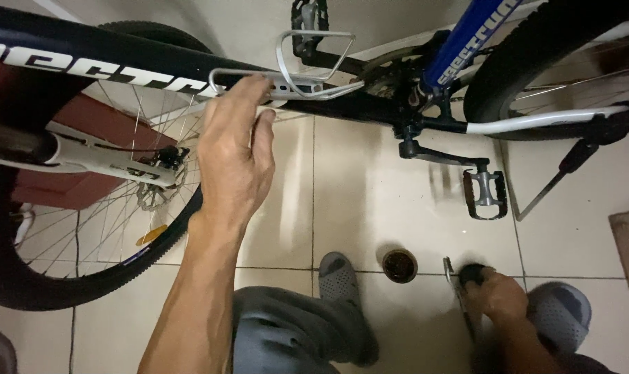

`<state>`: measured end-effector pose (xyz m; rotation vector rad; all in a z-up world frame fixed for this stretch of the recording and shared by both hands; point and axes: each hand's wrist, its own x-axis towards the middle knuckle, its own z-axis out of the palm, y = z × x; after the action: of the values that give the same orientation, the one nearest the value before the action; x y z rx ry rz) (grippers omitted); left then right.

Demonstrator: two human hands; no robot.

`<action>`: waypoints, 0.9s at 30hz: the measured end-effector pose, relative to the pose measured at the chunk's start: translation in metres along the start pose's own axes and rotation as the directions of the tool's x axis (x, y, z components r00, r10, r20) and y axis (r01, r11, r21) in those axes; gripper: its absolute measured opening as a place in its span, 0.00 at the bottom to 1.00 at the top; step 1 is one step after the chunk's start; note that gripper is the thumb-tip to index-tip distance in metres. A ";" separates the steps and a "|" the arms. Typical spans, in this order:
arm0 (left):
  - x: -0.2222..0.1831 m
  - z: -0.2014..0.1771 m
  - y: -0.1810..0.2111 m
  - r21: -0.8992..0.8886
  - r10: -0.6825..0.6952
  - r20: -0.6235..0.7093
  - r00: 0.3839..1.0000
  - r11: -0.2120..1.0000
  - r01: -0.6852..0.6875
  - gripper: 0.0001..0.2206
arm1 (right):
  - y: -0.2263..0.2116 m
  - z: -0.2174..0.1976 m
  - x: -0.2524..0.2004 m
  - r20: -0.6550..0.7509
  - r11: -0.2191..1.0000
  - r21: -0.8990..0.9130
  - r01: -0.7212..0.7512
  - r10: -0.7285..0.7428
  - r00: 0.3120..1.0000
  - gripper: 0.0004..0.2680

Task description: Installing a water bottle cage onto a bicycle frame by aligning it and tightening screws with a hex key.

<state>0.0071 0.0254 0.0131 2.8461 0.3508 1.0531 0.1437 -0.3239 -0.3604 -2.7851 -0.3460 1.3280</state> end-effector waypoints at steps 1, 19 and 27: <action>0.002 0.001 -0.002 -0.003 -0.001 0.000 1.000 1.000 0.001 0.14 | 0.005 0.003 0.009 0.000 1.000 -0.001 -0.003 0.003 1.000 0.20; 0.018 0.004 -0.013 0.309 0.038 -0.104 0.994 0.951 -0.004 0.14 | -0.133 -0.104 -0.124 -0.267 0.079 0.939 0.336 -0.453 0.851 0.06; 0.017 0.003 -0.014 0.140 -0.029 -0.133 0.991 0.989 0.048 0.15 | -0.206 -0.187 -0.194 -0.784 -0.011 0.522 0.853 -0.399 0.475 0.07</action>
<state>0.0189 0.0432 0.0189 2.8866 0.5104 1.2597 0.1318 -0.1538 -0.0674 -1.3941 -0.5754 0.3288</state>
